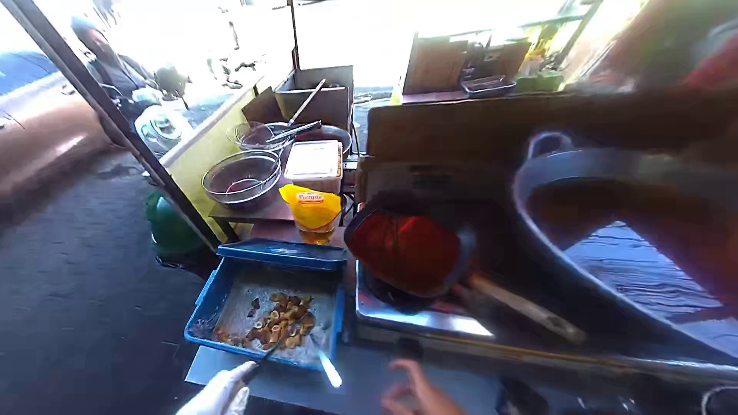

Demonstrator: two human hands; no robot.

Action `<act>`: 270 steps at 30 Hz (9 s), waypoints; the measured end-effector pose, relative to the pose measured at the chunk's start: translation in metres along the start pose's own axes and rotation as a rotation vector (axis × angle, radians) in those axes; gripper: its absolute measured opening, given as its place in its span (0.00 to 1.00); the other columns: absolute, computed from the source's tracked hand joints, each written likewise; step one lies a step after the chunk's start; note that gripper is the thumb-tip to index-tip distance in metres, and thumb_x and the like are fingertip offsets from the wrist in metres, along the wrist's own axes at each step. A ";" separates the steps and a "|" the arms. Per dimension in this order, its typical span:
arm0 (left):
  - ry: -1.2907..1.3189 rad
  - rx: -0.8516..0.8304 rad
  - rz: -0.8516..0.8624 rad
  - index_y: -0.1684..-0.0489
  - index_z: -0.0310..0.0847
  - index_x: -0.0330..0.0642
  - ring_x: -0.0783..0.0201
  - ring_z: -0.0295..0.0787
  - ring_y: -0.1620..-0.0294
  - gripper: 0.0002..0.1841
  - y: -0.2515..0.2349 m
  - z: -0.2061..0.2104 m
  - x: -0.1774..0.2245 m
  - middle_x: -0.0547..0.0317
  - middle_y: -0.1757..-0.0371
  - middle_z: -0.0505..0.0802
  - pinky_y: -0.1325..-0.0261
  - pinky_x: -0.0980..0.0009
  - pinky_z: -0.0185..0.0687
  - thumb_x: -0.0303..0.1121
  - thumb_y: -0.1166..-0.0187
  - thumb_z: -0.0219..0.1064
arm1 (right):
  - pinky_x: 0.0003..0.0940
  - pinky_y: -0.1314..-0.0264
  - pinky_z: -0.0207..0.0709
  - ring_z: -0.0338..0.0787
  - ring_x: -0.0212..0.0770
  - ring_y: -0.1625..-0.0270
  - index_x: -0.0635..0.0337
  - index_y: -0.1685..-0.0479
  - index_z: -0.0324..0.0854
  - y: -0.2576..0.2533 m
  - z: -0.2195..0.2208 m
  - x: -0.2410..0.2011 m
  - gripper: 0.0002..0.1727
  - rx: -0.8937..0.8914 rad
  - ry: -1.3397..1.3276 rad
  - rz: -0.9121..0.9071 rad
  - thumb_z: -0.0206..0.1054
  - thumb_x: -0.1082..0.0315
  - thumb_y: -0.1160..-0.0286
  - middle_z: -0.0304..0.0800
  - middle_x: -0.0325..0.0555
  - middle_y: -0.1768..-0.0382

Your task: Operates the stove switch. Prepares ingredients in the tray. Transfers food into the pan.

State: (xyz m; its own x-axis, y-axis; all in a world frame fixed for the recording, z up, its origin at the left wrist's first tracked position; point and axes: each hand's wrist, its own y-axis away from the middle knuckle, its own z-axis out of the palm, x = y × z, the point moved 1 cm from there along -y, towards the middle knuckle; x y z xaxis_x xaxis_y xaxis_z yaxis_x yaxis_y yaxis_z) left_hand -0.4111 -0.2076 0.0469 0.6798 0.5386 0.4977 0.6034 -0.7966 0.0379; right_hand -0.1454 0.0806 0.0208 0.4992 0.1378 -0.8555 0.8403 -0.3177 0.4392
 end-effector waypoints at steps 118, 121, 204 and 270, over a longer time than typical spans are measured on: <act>-0.248 -0.330 0.150 0.43 0.92 0.64 0.57 0.95 0.57 0.16 -0.110 -0.087 -0.105 0.64 0.57 0.97 0.60 0.48 0.88 0.47 0.20 0.60 | 0.51 0.62 0.87 0.95 0.49 0.60 0.31 0.23 0.82 -0.094 0.137 -0.139 0.22 0.407 0.997 0.344 0.54 0.59 0.11 0.95 0.43 0.61; -0.256 -0.414 0.115 0.39 0.91 0.63 0.54 0.95 0.53 0.17 -0.112 -0.094 -0.101 0.61 0.53 0.97 0.55 0.46 0.87 0.47 0.19 0.60 | 0.52 0.65 0.85 0.94 0.55 0.62 0.34 0.18 0.77 -0.101 0.154 -0.131 0.29 0.332 1.064 0.417 0.56 0.69 0.17 0.93 0.52 0.58; -0.354 -0.627 0.003 0.33 0.87 0.60 0.52 0.93 0.43 0.19 -0.117 -0.047 -0.099 0.57 0.44 0.95 0.44 0.47 0.87 0.47 0.16 0.56 | 0.61 0.30 0.79 0.89 0.51 0.33 0.44 0.27 0.85 -0.142 0.119 -0.106 0.22 0.027 0.576 0.458 0.51 0.57 0.11 0.93 0.49 0.40; 0.019 -0.306 0.110 0.27 0.85 0.48 0.58 0.94 0.47 0.21 -0.089 -0.110 -0.107 0.54 0.45 0.95 0.47 0.54 0.89 0.42 0.15 0.61 | 0.35 0.38 0.86 0.93 0.30 0.48 0.40 0.24 0.84 -0.109 0.121 -0.071 0.23 0.405 0.372 0.066 0.51 0.53 0.08 0.96 0.35 0.47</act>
State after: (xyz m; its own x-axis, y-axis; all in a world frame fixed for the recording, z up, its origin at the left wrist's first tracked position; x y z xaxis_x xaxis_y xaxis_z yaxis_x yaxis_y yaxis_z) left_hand -0.5836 -0.2248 0.0855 0.7242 0.4416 0.5296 0.3715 -0.8969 0.2399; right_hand -0.2983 -0.0080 0.0008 0.6511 0.4038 -0.6427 0.6925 -0.6626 0.2853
